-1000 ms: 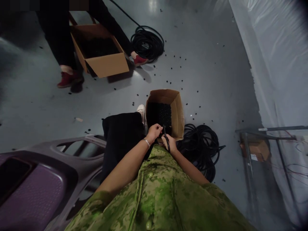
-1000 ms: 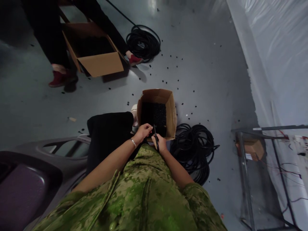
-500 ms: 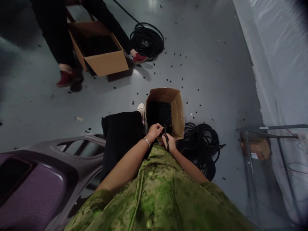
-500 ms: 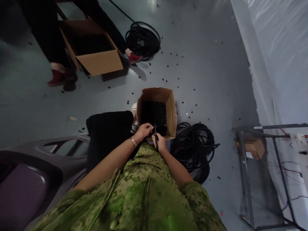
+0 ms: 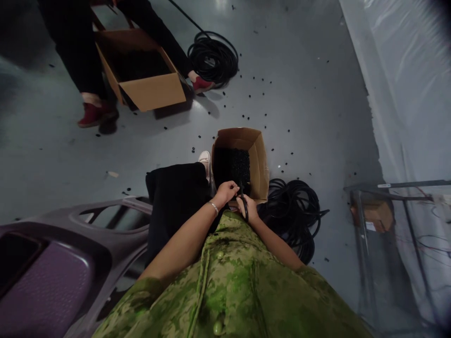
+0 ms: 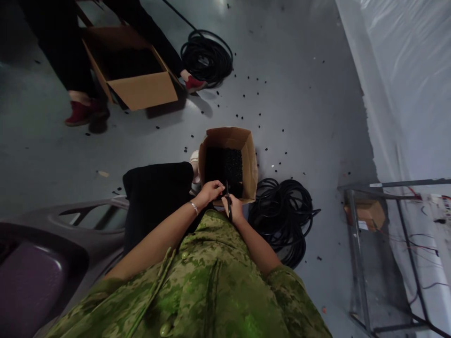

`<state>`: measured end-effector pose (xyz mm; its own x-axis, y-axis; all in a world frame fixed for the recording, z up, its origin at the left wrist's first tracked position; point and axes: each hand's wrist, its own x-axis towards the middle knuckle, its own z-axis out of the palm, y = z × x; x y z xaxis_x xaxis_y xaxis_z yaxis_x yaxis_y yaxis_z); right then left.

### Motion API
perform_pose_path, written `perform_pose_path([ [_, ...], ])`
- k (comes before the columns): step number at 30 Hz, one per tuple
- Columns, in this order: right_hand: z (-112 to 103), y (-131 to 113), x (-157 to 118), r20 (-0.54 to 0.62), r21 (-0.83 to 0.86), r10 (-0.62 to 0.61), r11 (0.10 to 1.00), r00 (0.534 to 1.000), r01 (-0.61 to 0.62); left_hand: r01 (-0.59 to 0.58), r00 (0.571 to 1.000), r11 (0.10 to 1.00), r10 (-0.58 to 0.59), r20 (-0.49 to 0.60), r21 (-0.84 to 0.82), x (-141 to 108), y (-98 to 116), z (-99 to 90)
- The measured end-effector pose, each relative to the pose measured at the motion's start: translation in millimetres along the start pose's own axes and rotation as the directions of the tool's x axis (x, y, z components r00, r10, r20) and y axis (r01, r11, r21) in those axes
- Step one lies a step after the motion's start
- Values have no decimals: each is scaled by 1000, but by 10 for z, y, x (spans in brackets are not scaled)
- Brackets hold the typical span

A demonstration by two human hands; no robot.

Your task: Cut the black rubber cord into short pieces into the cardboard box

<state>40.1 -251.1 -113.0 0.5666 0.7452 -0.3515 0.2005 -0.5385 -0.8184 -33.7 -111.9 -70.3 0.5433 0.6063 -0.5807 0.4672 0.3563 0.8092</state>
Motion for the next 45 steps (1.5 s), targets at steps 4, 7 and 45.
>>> perform_pose_path([
  [4,59,41,28,-75,-198,-68,979,995,52,114,990,990,-120,-70,-85,-48,59,0],
  [7,76,70,45,-40,-249,-80,966,996,67,148,981,981,-163,-110,-128,-75,109,-4],
  [45,-290,-132,-21,228,257,-11,965,973,-49,69,997,976,-60,52,-205,-185,215,12],
])
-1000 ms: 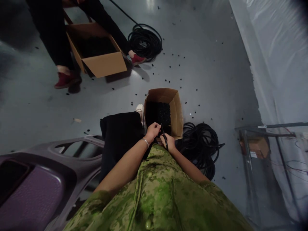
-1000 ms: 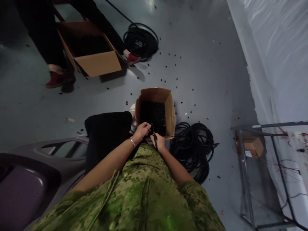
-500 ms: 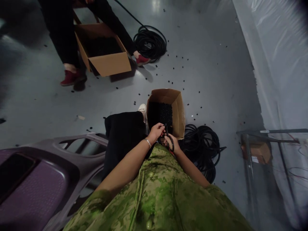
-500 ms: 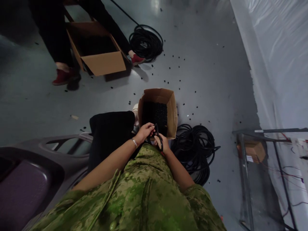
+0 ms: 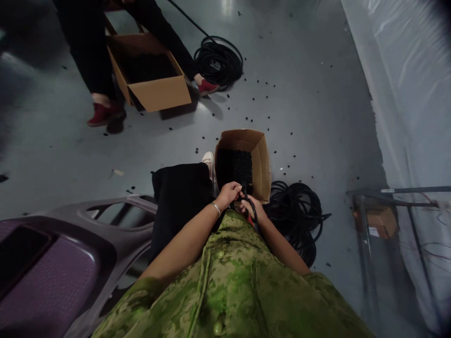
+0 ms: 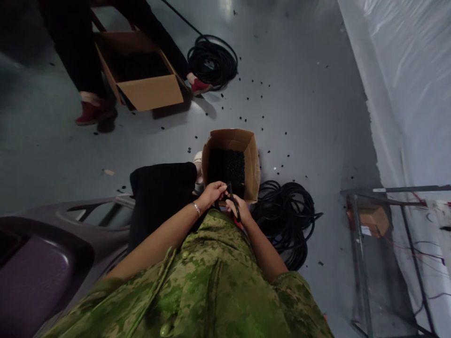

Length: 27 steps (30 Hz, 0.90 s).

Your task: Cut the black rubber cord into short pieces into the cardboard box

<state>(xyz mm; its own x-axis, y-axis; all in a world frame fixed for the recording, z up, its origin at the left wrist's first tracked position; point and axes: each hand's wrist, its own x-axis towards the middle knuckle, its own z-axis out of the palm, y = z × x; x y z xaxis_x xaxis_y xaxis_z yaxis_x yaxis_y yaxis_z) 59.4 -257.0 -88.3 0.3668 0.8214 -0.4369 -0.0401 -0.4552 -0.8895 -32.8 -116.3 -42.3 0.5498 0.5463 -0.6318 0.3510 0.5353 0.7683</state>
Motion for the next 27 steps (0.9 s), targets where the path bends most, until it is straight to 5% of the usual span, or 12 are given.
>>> perform_pose_path([
  [20,82,-38,-2,-51,-92,7,996,999,-12,-180,978,901,206,-22,395,102,-62,-104],
  [27,133,38,-41,-130,-275,-98,959,987,59,-177,978,879,209,-25,443,134,-88,-120],
])
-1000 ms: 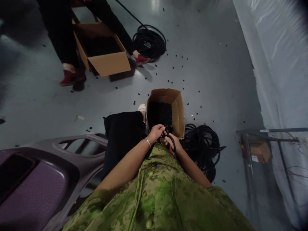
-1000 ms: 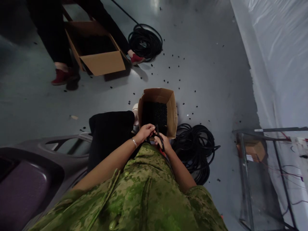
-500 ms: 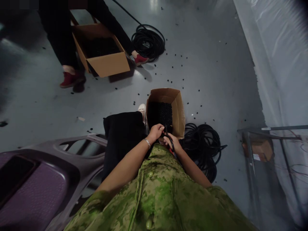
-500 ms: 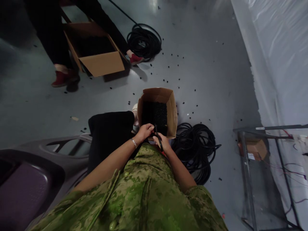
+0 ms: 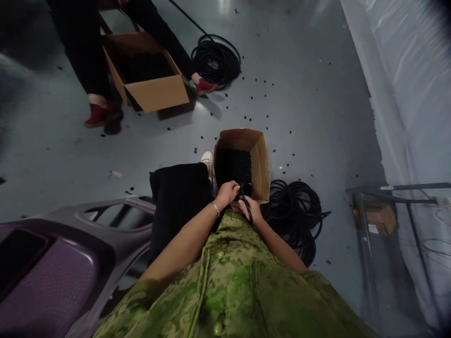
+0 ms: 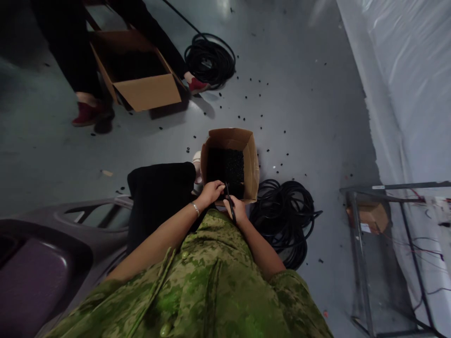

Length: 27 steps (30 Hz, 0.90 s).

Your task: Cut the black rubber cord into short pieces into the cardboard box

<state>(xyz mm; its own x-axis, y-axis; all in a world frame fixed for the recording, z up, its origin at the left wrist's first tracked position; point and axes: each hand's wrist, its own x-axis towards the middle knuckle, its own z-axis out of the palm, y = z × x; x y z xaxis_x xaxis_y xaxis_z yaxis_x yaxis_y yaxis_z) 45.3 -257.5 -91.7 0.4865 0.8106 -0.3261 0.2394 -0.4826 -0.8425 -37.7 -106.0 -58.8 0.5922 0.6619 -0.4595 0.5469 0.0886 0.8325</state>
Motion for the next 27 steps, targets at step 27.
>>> perform_pose_path([
  [27,72,-81,129,87,251,180,948,980,-197,93,988,988,-107,-114,-121,9,-63,56],
])
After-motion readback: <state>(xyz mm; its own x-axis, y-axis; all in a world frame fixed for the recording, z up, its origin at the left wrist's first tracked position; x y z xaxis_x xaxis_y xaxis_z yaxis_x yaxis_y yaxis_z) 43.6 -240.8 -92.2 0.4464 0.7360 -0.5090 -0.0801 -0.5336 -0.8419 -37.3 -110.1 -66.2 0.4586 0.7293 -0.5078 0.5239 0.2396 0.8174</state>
